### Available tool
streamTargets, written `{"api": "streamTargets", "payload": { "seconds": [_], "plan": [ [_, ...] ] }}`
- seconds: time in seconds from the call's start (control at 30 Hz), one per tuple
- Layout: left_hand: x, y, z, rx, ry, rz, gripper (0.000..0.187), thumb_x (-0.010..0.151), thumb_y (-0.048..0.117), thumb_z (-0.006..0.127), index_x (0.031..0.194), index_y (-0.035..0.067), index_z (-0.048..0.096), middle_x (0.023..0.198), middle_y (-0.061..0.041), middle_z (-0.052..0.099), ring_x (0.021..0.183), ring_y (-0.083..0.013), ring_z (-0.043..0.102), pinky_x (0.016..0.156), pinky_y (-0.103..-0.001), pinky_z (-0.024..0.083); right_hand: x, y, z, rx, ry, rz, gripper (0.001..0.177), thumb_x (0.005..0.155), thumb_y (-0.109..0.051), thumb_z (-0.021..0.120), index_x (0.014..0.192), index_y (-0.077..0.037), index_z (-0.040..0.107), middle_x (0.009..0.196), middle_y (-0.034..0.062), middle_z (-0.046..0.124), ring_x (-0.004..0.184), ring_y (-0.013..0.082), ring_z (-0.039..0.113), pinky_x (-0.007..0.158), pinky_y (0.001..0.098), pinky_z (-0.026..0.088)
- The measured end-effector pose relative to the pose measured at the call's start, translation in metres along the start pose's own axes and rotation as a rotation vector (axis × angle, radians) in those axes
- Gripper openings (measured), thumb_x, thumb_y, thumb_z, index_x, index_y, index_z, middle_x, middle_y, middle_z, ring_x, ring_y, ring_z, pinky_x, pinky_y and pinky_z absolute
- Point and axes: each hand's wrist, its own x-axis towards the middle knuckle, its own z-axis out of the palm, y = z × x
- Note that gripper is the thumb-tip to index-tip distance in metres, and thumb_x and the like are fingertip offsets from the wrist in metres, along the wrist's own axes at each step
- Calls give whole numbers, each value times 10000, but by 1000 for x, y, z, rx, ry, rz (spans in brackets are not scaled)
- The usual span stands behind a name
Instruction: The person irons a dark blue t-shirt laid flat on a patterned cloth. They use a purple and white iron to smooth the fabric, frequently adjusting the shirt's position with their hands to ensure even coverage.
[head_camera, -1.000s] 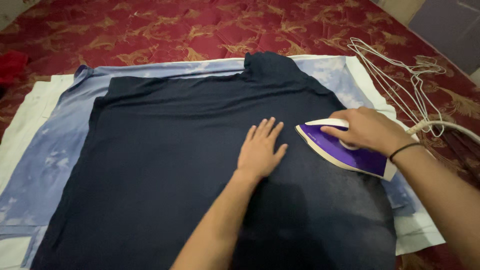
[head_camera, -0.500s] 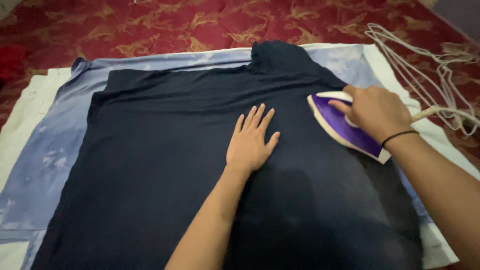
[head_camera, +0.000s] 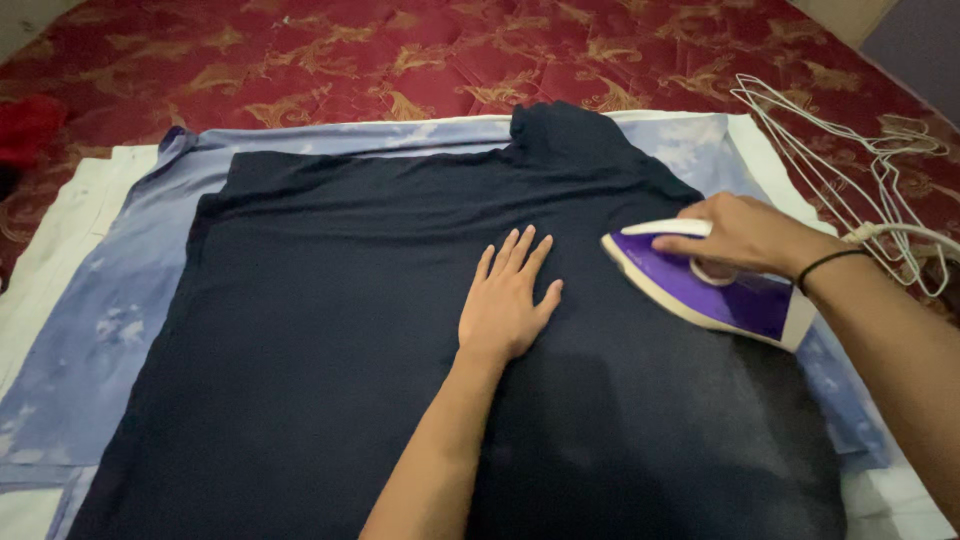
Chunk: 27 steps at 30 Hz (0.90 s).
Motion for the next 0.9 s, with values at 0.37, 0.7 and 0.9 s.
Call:
{"api": "streamTargets", "payload": {
  "seconds": [0.37,0.7,0.9],
  "plan": [
    [1,-2,4,-12,3,1,656,991,475,473,1572,194,358,1659,-61,284,1544,-219,200,1252,-434,150,-58,-42,6,-237,228,-20,509,874,-676,586,1069,-250,786,715,99,767,729,272,779,750,419,608],
    [24,-26,1,-288,239,28,411,981,313,612,1332,100,643,1434,-91,596,1381,-260,510,1203,-418,350,-19,-42,12,-235,455,3,541,954,-630,587,1112,-155,793,802,176,754,754,367,750,741,476,591],
    [83,-99,-2,-331,525,-124,204,946,258,633,1027,117,756,1275,-92,704,1249,-293,603,1102,-433,413,16,-31,-7,-3,197,40,534,870,-611,668,1133,-166,801,754,112,780,714,292,787,755,436,609]
  ]
}}
